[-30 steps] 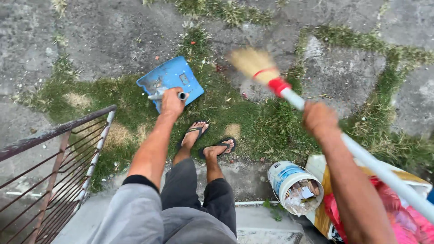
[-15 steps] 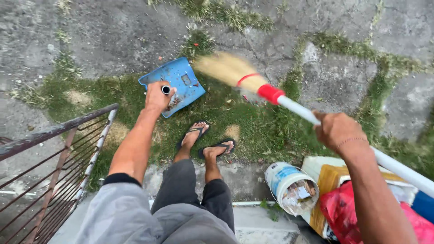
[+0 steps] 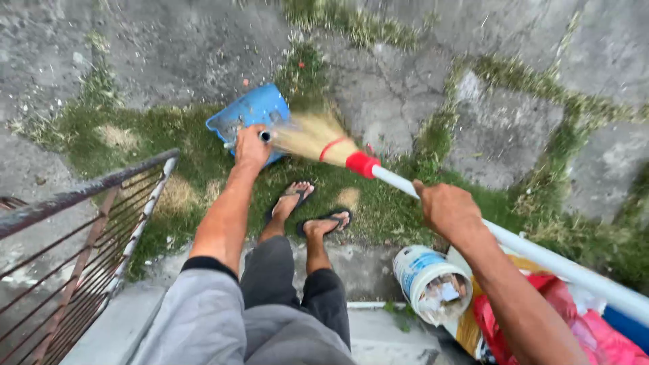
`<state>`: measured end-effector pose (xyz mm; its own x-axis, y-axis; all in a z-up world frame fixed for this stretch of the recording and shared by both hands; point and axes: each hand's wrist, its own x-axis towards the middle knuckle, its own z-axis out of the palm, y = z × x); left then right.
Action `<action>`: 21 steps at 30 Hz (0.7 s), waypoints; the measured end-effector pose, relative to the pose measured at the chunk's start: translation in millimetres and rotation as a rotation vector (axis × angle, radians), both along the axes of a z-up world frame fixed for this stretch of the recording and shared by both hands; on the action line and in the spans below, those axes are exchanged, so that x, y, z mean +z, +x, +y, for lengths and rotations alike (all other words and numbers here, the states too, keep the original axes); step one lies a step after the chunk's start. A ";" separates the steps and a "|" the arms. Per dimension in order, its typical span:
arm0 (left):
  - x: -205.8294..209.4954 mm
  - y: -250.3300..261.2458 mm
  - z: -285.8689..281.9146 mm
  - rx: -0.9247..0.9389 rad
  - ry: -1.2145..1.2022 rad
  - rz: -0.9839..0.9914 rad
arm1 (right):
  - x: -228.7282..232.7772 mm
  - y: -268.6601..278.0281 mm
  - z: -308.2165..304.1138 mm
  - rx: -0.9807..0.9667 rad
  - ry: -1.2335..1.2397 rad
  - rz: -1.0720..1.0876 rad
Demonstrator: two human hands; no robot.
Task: The person is sweeping trash and debris into a dustpan in an outdoor stone-paved area.
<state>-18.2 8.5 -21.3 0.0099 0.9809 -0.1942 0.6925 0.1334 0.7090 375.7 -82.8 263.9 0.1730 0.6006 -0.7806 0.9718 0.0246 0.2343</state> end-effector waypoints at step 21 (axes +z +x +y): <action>13.1 -68.6 -26.6 0.248 -0.115 0.041 | -49.7 -53.5 82.4 0.297 0.058 -0.032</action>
<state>-86.8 -18.1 -8.2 -0.2381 0.9237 -0.3001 0.6560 0.3808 0.6516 322.2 -0.4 214.2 0.0072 0.6720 -0.7405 0.9161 0.2924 0.2743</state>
